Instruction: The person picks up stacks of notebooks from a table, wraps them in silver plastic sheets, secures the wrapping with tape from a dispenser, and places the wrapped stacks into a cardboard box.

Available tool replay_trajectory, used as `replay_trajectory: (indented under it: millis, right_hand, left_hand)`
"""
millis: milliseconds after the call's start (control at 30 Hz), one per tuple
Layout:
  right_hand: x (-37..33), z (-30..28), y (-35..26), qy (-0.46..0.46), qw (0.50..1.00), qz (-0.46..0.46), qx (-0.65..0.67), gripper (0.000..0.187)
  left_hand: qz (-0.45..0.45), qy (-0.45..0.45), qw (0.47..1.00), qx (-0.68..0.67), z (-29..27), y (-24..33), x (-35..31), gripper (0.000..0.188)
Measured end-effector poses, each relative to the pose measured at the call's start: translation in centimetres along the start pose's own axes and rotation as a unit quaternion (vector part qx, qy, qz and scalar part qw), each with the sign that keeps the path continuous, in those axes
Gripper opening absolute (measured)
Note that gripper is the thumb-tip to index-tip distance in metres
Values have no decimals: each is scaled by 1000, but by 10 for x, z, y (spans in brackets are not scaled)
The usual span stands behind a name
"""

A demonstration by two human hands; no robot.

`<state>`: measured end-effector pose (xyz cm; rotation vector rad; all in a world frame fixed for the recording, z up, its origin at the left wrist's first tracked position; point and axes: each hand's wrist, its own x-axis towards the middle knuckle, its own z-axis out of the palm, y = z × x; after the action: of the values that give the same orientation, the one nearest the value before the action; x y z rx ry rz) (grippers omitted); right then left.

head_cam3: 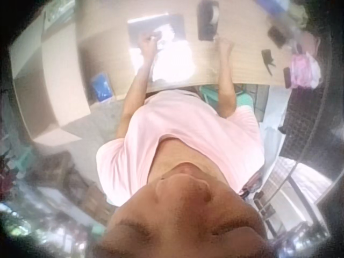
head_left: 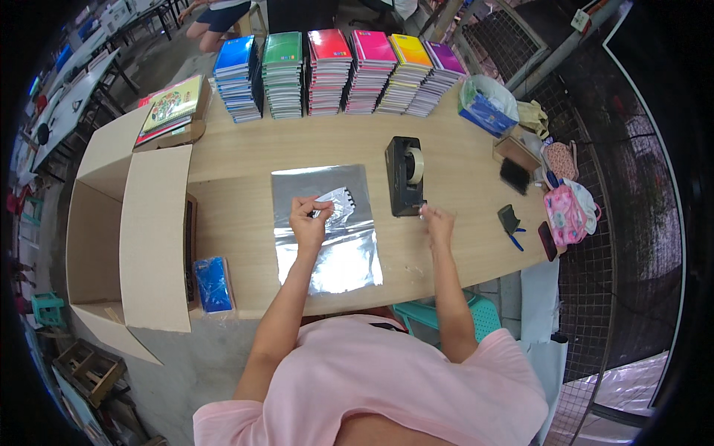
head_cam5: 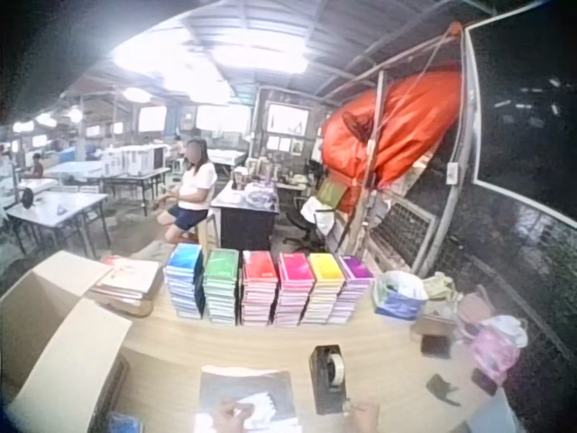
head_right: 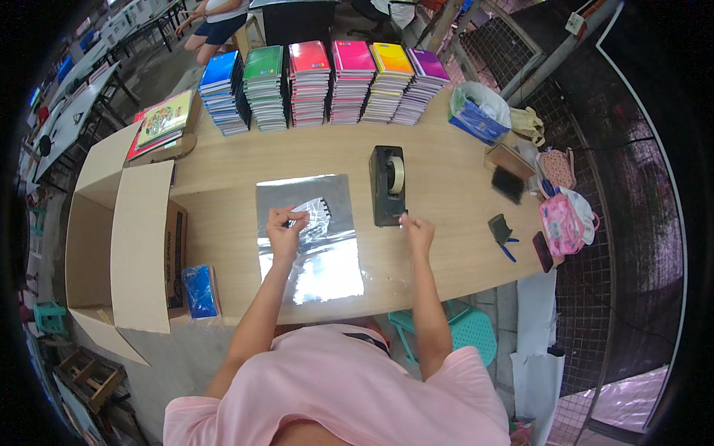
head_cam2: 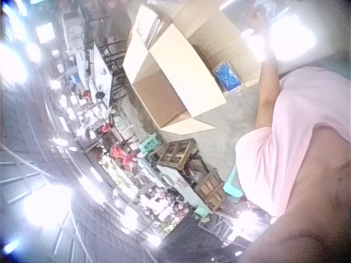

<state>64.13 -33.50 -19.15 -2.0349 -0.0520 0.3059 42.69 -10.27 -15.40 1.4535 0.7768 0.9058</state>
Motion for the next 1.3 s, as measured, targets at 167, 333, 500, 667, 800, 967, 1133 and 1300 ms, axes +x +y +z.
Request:
replay_trajectory:
  millis: [167, 333, 500, 667, 800, 967, 1133, 1300]
  right_hand:
    - [-38, 27, 45, -162, 805, 300, 485, 14]
    - [-113, 69, -91, -235, 921, 55, 306, 18]
    - [-113, 102, -102, -254, 959, 11, 127, 27]
    - [-115, 119, -67, -210, 974, -2, 87, 37]
    - [-109, 131, -51, -188, 969, -66, -147, 39]
    - [-137, 131, -25, -369, 929, 21, -8, 33]
    - [-125, 127, -56, -407, 817, -43, 406, 61]
    - [-68, 120, -95, -261, 928, -255, 75, 85]
  left_hand:
    - [33, -15, 999, 20, 15, 1, 0, 15]
    - [42, 6, 998, 35, 4, -3, -4, 13]
    - [52, 4, 998, 24, 10, -6, -5, 11]
    - [-42, -135, 987, -76, -11, -2, 12, 55]
    - [54, -246, 962, 108, -24, 30, 34, 88]
    - [150, -304, 868, 362, 0, 63, 44, 89]
    - [35, -270, 962, 13, -52, 23, 45, 89]
    - [19, -232, 957, 170, -28, -15, 33, 93]
